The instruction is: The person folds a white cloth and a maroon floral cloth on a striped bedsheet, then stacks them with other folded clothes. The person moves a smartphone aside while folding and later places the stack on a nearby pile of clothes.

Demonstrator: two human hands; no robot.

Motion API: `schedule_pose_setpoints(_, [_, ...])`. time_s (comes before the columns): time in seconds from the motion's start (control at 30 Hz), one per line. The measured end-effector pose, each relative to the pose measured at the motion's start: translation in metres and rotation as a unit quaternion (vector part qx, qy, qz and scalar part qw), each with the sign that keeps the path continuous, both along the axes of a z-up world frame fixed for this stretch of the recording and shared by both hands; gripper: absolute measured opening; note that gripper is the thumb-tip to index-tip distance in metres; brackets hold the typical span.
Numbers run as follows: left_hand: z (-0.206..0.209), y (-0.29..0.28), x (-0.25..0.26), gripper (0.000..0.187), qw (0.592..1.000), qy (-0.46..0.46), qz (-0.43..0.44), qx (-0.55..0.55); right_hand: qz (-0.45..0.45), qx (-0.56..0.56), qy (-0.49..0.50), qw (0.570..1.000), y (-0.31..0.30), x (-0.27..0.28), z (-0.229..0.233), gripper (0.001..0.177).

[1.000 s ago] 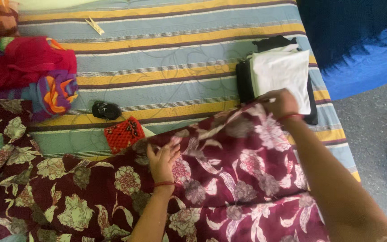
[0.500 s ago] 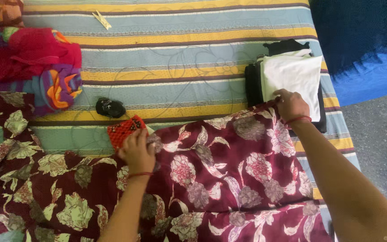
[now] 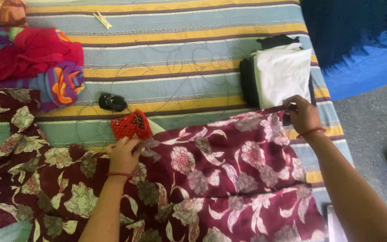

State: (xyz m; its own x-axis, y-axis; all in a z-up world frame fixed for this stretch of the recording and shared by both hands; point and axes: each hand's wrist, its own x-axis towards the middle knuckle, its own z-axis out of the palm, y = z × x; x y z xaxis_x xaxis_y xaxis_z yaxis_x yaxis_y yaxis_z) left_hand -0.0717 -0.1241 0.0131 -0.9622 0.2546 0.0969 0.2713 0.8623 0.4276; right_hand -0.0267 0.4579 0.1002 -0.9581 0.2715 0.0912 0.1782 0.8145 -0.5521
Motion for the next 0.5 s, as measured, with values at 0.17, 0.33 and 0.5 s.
schedule_pose_setpoints(0.17, [0.041,-0.013,0.053,0.024,0.993,0.029,-0.039,0.111,-0.011,0.023,0.033,0.999,0.002,0.069,0.011,0.026])
schedule_pose_setpoints(0.33, [0.048,-0.011,0.129,0.019,0.991,0.07,-0.094,0.07,-0.008,-0.019,0.088,0.996,0.0,0.157,0.01,0.024])
schedule_pose_setpoints(0.5, [0.043,-0.008,0.185,0.019,0.991,0.077,-0.097,0.056,-0.04,0.032,0.061,0.997,-0.024,0.243,0.007,0.025])
